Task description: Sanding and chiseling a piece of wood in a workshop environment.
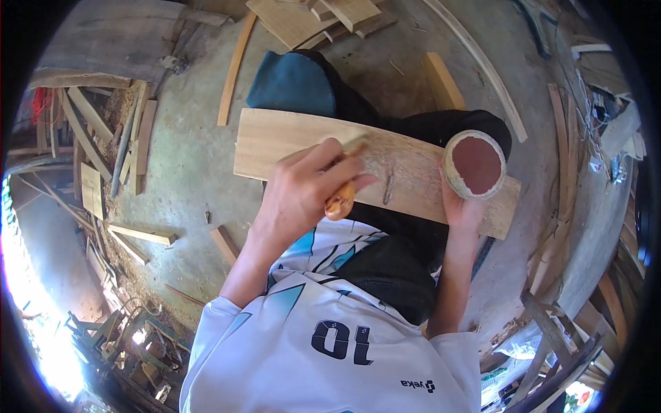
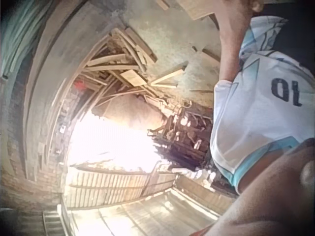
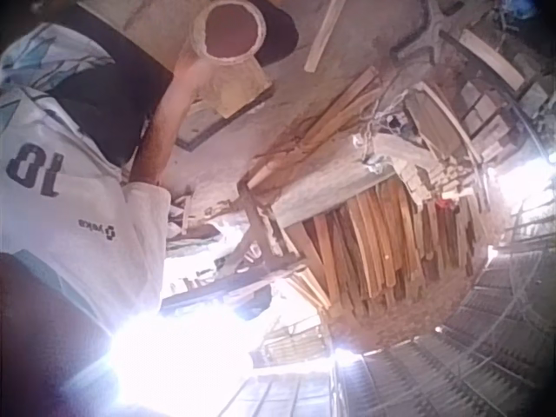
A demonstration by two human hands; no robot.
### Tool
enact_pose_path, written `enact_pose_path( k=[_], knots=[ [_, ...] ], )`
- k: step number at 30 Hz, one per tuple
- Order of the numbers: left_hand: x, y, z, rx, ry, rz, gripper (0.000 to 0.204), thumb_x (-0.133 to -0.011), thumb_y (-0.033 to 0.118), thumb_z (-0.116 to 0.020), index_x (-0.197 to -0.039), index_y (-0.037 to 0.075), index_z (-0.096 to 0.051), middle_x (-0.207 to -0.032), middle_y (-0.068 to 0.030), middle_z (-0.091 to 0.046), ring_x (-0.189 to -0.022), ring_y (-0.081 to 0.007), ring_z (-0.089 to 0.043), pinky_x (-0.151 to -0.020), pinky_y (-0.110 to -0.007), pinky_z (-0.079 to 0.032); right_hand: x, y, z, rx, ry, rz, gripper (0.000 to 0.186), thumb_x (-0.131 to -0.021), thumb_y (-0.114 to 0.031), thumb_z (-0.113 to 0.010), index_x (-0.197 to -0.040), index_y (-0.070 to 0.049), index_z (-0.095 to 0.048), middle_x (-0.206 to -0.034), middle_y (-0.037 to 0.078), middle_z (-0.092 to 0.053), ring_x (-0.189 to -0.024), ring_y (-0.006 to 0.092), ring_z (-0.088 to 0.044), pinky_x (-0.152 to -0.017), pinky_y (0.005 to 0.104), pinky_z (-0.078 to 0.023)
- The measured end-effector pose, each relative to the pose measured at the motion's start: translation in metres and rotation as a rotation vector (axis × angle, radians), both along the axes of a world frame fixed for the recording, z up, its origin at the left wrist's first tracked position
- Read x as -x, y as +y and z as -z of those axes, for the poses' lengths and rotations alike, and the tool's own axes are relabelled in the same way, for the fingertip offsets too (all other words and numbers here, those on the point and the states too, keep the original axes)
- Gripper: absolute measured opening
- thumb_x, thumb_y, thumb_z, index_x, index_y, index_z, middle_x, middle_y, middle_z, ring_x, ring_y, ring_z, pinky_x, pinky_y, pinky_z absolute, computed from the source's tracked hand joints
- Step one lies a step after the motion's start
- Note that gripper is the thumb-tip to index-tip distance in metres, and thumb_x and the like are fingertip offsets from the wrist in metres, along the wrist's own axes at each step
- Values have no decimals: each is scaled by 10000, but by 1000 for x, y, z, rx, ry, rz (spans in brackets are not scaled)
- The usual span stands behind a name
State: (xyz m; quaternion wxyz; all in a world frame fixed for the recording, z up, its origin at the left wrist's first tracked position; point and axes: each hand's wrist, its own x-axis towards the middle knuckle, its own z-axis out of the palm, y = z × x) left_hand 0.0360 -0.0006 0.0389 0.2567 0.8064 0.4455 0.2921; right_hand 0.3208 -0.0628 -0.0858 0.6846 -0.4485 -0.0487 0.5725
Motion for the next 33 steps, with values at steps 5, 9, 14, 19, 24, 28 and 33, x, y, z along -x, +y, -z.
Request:
enact_pose_path(
  k=[5,9,14,19,24,28,33],
  knots=[
    [4,10,-16,171,40,242,210,-769,192,-829,-896,55,-733,-807,-43,-614,-650,-213,-626,-569,-326,-482,-3,-3,5,-5,18,12,477,-1006,-399,-561,-1427,-182,-500,-1469,46,-512,-1361,280,-473,-1154,532,-367],
    [10,16,-23,414,-100,387,184,-783,192,-817,-856,49,-727,-806,-41,-629,-676,-211,-634,-601,-327,-489,-1,1,-1,-6,43,32,495,-1003,-416,-562,-1433,-182,-492,-1474,45,-504,-1363,287,-472,-1155,538,-367],
    [31,28,-22,379,-30,517,184,-770,160,-817,-893,46,-740,-826,-36,-653,-706,-206,-643,-620,-318,-502,5,7,-12,77,34,76,491,-1014,-424,-534,-1434,-173,-488,-1477,50,-500,-1363,292,-471,-1152,543,-370],
    [24,24,-26,189,83,60,140,-778,101,-815,-842,-1,-745,-799,-59,-679,-705,-186,-645,-631,-300,-500,5,7,-12,85,58,87,467,-1029,-404,-508,-1431,-167,-487,-1474,56,-501,-1354,306,-479,-1144,556,-377],
    [36,27,-19,447,-137,126,147,-815,125,-801,-847,5,-723,-788,-67,-672,-695,-198,-639,-641,-306,-484,3,7,-10,79,47,72,459,-1036,-385,-503,-1427,-146,-487,-1471,78,-501,-1341,312,-492,-1142,548,-384],
    [58,37,-19,568,-131,200,99,-830,84,-778,-838,0,-726,-774,-79,-675,-719,-167,-644,-648,-290,-487,1,5,-6,22,70,28,451,-1043,-362,-496,-1422,-117,-488,-1465,101,-505,-1337,310,-496,-1152,539,-375],
    [62,37,-15,510,-176,94,86,-849,57,-760,-826,-15,-719,-799,-75,-681,-711,-132,-640,-637,-270,-498,2,7,-7,48,96,59,439,-1041,-336,-507,-1415,-106,-494,-1458,107,-511,-1334,310,-497,-1155,536,-372]
  ],
)
